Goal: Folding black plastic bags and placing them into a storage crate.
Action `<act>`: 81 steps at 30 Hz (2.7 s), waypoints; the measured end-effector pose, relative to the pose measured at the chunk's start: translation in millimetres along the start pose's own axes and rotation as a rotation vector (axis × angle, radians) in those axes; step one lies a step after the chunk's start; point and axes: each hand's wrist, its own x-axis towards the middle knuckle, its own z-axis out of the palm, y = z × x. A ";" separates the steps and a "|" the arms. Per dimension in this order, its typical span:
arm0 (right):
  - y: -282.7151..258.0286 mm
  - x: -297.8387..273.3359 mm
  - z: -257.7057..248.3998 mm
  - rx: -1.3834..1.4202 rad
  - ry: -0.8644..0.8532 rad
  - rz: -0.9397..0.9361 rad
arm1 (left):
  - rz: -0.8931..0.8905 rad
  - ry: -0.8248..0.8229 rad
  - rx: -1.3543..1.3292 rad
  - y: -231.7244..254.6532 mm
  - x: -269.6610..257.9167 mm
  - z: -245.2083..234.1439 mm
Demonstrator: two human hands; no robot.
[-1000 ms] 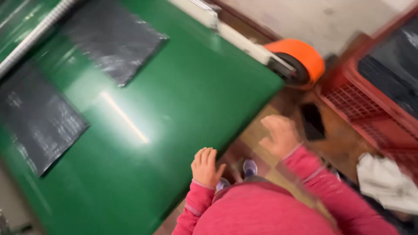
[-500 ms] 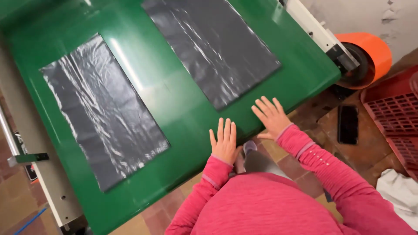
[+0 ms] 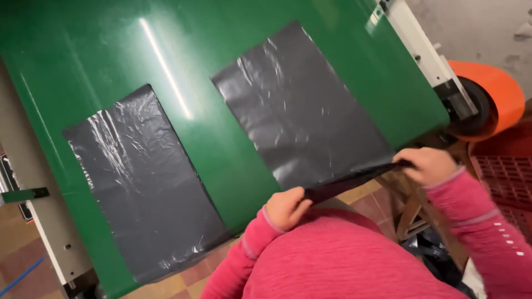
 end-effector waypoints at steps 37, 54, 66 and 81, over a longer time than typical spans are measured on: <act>-66.9 205.0 -10.3 0.186 0.416 -0.436 | -0.367 0.792 -1.601 -173.1 56.0 -21.6; -150.7 141.4 61.8 0.060 0.221 -0.582 | -0.097 0.022 1.105 -81.1 18.7 -2.3; -80.7 109.7 155.1 1.575 0.013 -0.075 | -0.914 -0.185 -0.466 -114.6 154.6 -62.1; -125.5 85.5 103.1 0.706 0.423 0.230 | -0.455 0.831 0.473 -66.4 -8.5 -36.6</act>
